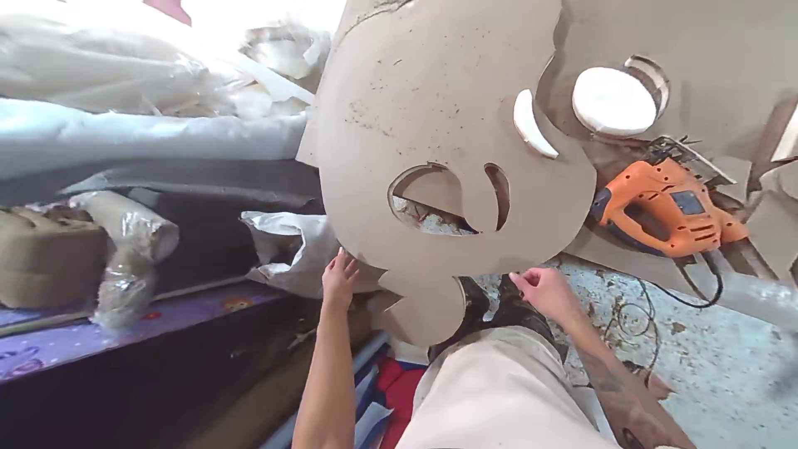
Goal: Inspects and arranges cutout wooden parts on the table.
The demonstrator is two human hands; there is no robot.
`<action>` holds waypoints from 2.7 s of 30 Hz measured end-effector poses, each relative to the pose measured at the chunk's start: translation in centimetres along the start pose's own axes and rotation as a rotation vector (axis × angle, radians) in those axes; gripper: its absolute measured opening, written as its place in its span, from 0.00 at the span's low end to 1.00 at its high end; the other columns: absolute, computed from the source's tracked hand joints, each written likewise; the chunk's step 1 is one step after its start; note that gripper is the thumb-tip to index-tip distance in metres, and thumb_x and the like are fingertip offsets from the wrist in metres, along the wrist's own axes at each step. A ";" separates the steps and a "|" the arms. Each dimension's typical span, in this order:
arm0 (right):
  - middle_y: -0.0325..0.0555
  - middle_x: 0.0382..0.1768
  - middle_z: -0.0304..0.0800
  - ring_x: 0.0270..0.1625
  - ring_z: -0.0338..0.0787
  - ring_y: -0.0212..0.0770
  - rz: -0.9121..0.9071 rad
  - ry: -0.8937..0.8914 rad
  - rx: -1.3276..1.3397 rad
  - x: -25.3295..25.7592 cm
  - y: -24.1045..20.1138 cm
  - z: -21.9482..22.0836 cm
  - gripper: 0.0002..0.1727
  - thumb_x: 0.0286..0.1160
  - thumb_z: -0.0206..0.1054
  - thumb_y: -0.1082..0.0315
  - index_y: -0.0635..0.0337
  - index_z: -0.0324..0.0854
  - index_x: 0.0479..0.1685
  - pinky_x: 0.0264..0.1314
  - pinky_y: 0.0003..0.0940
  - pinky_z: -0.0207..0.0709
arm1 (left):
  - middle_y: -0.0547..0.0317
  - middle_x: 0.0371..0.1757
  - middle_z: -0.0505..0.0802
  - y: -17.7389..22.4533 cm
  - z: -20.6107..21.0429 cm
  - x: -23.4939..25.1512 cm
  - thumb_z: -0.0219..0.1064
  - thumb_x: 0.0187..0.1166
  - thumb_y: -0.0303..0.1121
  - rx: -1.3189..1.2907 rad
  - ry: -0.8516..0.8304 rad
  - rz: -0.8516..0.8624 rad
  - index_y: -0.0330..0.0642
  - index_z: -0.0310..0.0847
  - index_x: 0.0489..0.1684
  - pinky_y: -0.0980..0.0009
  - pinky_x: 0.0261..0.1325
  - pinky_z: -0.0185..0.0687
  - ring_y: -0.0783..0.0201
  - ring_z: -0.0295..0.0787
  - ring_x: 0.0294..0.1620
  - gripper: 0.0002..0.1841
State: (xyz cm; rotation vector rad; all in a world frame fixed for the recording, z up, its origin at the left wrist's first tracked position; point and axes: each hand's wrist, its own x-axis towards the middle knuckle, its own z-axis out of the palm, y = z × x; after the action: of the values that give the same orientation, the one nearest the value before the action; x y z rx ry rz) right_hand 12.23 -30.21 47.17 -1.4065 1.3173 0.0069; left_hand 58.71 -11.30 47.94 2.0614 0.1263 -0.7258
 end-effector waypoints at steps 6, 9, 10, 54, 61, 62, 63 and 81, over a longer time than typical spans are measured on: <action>0.63 0.81 0.73 0.83 0.73 0.63 -0.416 0.648 -0.386 11.3 -10.8 -7.6 0.41 0.77 0.72 0.49 0.58 0.65 0.87 0.82 0.63 0.69 | 0.46 0.67 0.90 -1.4 5.3 0.0 0.55 0.87 0.61 -0.170 -0.160 -0.031 0.43 0.71 0.80 0.44 0.65 0.87 0.51 0.90 0.65 0.34; 0.71 0.80 0.70 0.83 0.68 0.74 -0.363 0.649 -0.446 18.6 -14.7 -9.5 0.50 0.69 0.78 0.60 0.55 0.54 0.94 0.75 0.73 0.69 | 0.48 0.65 0.91 -1.1 5.0 0.3 0.56 0.88 0.58 -0.293 -0.233 -0.047 0.42 0.72 0.78 0.46 0.64 0.87 0.53 0.90 0.64 0.31; 0.72 0.74 0.75 0.77 0.74 0.74 -0.364 0.620 -0.495 20.0 -15.5 -9.9 0.47 0.70 0.75 0.67 0.54 0.56 0.93 0.71 0.70 0.75 | 0.47 0.63 0.91 -1.1 4.7 0.6 0.57 0.88 0.56 -0.288 -0.241 -0.053 0.41 0.73 0.76 0.47 0.62 0.88 0.53 0.91 0.61 0.30; 0.50 0.50 0.95 0.47 0.98 0.44 -0.532 0.168 -0.123 8.6 -21.4 -1.7 0.21 0.83 0.69 0.62 0.67 0.78 0.66 0.54 0.44 0.95 | 0.40 0.60 0.92 -6.7 7.0 -7.8 0.68 0.85 0.44 -0.821 -0.343 -0.249 0.30 0.68 0.77 0.48 0.64 0.91 0.47 0.93 0.59 0.30; 0.45 0.42 0.97 0.42 0.98 0.41 -0.226 0.053 -0.377 -0.9 -9.9 0.3 0.18 0.85 0.65 0.55 0.59 0.88 0.56 0.49 0.46 0.95 | 0.48 0.57 0.95 -10.7 5.6 -12.5 0.64 0.87 0.41 -0.219 -0.771 -0.146 0.35 0.86 0.62 0.52 0.68 0.88 0.54 0.94 0.58 0.18; 0.44 0.41 0.98 0.40 0.98 0.41 -0.149 0.009 -0.304 -1.1 -8.1 1.6 0.19 0.86 0.64 0.54 0.60 0.88 0.55 0.47 0.44 0.96 | 0.46 0.57 0.95 -10.6 3.3 -10.6 0.63 0.88 0.41 -0.242 -0.564 -0.149 0.33 0.84 0.64 0.52 0.66 0.89 0.53 0.94 0.57 0.19; 0.44 0.40 0.99 0.39 0.99 0.42 -0.065 -0.045 -0.241 -1.1 -6.8 3.1 0.20 0.87 0.63 0.52 0.60 0.88 0.55 0.46 0.44 0.96 | 0.45 0.57 0.94 -10.3 0.7 -8.2 0.63 0.88 0.40 -0.268 -0.339 -0.113 0.32 0.82 0.65 0.52 0.64 0.90 0.53 0.94 0.57 0.20; 0.51 0.27 0.93 0.23 0.93 0.44 0.409 0.420 0.170 6.3 -14.6 17.1 0.27 0.83 0.68 0.48 0.68 0.77 0.54 0.25 0.40 0.90 | 0.53 0.46 0.96 4.3 -14.0 26.2 0.67 0.79 0.62 -0.017 -0.376 0.034 0.45 0.85 0.63 0.55 0.49 0.93 0.60 0.96 0.43 0.30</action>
State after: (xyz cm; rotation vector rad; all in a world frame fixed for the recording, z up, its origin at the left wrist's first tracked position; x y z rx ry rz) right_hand 35.34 -26.80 47.11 -1.0053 1.8906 -0.1298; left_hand 87.97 -7.45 42.69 1.8709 -0.1148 -1.0717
